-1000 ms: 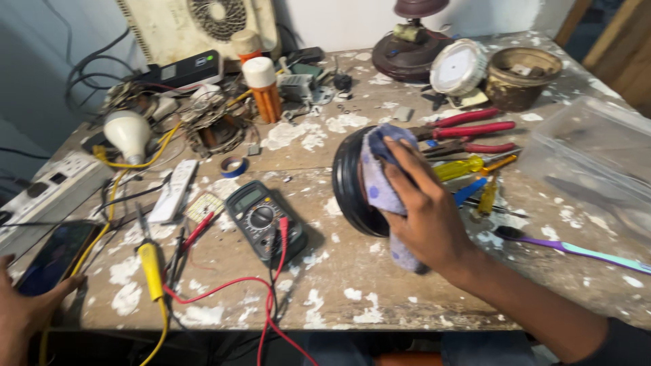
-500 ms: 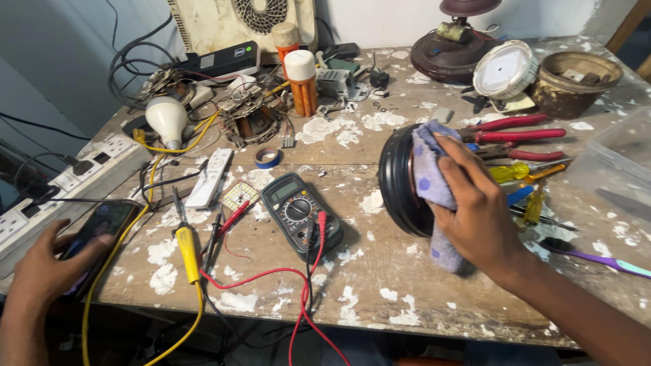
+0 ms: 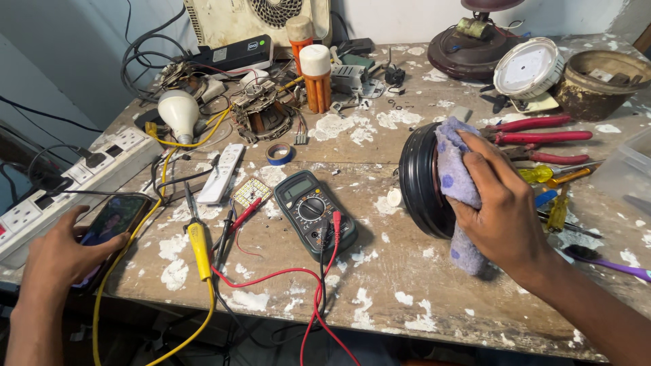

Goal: The person uses a screwdriver to work on the wiring and components of a disassembled electric fan motor base, then wipes the fan housing and a cylindrical capacitor with a cloth. They then sort screwdrivers and pliers from the workbench into a plastic storage box.

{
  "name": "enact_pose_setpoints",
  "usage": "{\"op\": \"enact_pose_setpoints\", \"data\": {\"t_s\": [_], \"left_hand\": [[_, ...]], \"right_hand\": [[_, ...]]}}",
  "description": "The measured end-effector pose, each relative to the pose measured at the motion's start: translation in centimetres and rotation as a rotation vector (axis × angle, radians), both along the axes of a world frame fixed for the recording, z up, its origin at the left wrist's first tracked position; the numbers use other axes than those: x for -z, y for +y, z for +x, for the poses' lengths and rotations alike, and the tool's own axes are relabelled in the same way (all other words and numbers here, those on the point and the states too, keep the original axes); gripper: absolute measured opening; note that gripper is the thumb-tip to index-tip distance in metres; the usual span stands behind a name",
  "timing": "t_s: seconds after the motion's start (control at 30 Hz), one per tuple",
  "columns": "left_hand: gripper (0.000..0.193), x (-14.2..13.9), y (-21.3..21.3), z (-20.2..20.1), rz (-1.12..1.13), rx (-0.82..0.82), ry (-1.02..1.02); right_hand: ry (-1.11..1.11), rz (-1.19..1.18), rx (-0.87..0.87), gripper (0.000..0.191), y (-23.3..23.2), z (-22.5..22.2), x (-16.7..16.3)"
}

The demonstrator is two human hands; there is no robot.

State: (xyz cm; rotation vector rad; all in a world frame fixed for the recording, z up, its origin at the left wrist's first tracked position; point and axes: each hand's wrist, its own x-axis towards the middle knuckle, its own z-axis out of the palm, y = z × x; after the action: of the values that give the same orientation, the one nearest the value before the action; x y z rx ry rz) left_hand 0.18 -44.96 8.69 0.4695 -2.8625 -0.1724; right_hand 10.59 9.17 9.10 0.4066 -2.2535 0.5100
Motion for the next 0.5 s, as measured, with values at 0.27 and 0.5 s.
{"op": "enact_pose_setpoints", "data": {"t_s": [0.27,0.5], "left_hand": [[0.104,0.2,1.1,0.0,0.045,0.005,0.076],[0.113,3.3,0.7,-1.1,0.388,0.191,0.285]], "right_hand": [[0.209,0.272,0.061,0.059,0.5,0.0,0.3],[0.151,0.362,-0.124,0.042,-2.9,-0.4,-0.7]]}}
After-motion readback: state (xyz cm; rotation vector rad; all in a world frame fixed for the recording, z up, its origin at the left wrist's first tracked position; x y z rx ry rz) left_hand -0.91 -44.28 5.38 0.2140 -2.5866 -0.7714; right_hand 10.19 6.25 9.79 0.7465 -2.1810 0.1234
